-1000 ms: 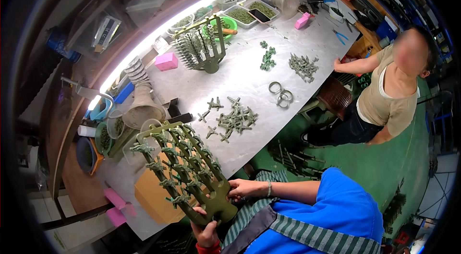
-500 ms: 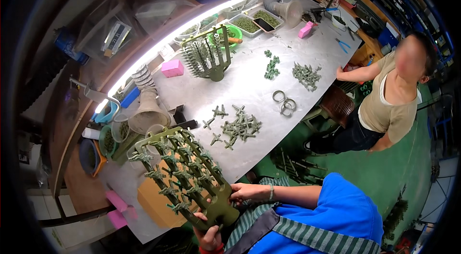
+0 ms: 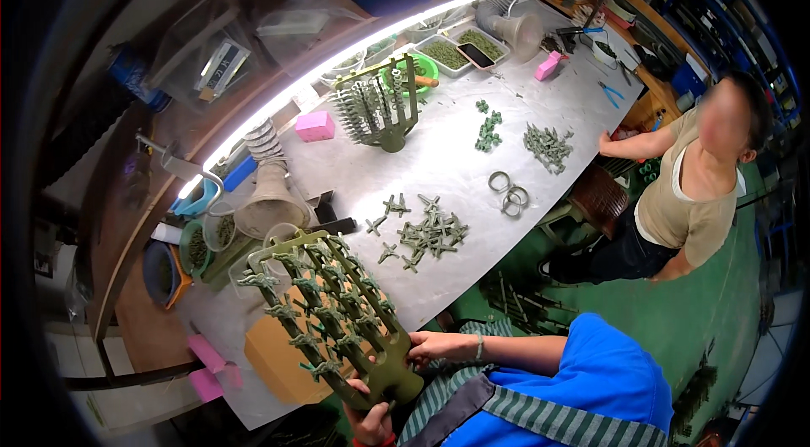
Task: The person holds a green plastic frame and attaches small green plastic components to its branches by hand. The person then uses blue pliers to clip or secure specific sections of the assembly while standing at a workbench in a production area.
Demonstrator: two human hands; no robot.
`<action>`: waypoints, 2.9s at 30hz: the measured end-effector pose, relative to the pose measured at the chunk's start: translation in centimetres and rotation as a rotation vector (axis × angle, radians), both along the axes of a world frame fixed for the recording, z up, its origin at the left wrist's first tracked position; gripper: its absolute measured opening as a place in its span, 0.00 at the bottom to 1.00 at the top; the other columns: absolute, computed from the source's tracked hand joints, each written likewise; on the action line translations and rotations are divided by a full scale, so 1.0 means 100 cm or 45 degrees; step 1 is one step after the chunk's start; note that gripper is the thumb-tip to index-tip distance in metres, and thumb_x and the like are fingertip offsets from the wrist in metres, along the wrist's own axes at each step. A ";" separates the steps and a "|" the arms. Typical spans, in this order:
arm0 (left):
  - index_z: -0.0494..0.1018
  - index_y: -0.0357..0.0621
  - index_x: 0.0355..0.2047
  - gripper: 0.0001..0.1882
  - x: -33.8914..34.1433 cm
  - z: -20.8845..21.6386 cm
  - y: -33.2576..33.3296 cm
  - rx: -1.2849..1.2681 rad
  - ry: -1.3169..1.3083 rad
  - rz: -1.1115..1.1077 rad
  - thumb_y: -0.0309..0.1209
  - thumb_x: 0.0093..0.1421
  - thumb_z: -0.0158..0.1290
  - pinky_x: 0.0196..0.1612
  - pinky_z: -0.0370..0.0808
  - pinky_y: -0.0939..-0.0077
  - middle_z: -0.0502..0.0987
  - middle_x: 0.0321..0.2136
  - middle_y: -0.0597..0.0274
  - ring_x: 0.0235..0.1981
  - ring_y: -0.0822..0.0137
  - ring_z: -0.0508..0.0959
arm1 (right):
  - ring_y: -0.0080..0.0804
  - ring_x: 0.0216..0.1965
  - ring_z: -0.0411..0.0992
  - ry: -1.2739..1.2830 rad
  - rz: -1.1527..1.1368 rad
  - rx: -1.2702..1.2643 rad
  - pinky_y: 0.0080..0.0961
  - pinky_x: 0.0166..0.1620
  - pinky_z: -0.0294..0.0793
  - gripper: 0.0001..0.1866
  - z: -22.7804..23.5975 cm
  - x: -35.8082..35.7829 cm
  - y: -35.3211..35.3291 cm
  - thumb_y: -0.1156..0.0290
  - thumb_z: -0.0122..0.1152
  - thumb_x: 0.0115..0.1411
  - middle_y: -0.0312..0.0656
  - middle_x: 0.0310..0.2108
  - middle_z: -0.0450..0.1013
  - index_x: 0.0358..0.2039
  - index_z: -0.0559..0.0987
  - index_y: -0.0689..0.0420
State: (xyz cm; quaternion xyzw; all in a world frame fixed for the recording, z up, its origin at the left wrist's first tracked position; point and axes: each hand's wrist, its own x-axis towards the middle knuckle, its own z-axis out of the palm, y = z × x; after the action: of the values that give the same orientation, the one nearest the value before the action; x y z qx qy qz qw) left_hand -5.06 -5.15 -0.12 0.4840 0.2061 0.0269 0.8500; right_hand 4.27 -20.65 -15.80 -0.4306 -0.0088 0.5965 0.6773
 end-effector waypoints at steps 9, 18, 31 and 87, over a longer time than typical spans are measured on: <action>0.57 0.42 0.39 0.24 -0.005 -0.003 0.005 -0.012 0.032 0.027 0.13 0.38 0.42 0.60 0.65 0.59 0.65 0.55 0.36 0.53 0.46 0.70 | 0.16 0.33 0.68 0.045 0.095 0.006 0.17 0.39 0.71 0.18 0.004 0.004 0.003 0.73 0.50 0.64 0.32 0.38 0.73 0.55 0.72 0.58; 0.56 0.43 0.40 0.25 -0.006 0.008 0.004 -0.081 0.059 0.043 0.14 0.38 0.42 0.62 0.65 0.54 0.64 0.56 0.34 0.55 0.43 0.70 | 0.20 0.35 0.74 -0.120 0.179 0.111 0.18 0.39 0.76 0.21 -0.019 0.018 -0.033 0.60 0.58 0.66 0.37 0.41 0.74 0.53 0.71 0.59; 0.56 0.44 0.39 0.25 -0.006 0.003 0.014 -0.103 0.064 0.028 0.15 0.38 0.42 0.62 0.65 0.54 0.63 0.55 0.34 0.54 0.43 0.70 | 0.20 0.29 0.72 -0.158 -0.929 -0.746 0.20 0.36 0.75 0.13 -0.078 0.068 -0.142 0.60 0.56 0.66 0.37 0.32 0.75 0.38 0.75 0.58; 0.65 0.43 0.37 0.21 -0.027 -0.027 0.046 0.138 0.043 -0.118 0.14 0.40 0.48 0.57 0.59 0.73 0.67 0.46 0.58 0.49 0.65 0.67 | 0.17 0.32 0.71 -1.050 -0.705 -0.193 0.17 0.36 0.72 0.10 0.112 0.076 0.039 0.70 0.59 0.64 0.36 0.32 0.76 0.42 0.80 0.63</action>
State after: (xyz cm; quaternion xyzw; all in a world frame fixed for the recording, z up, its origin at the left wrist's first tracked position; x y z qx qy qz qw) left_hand -7.75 -0.59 -2.78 0.5389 0.1961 -0.0094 0.8192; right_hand 11.89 -16.73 -4.62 -0.6648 -0.1177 0.1736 0.7170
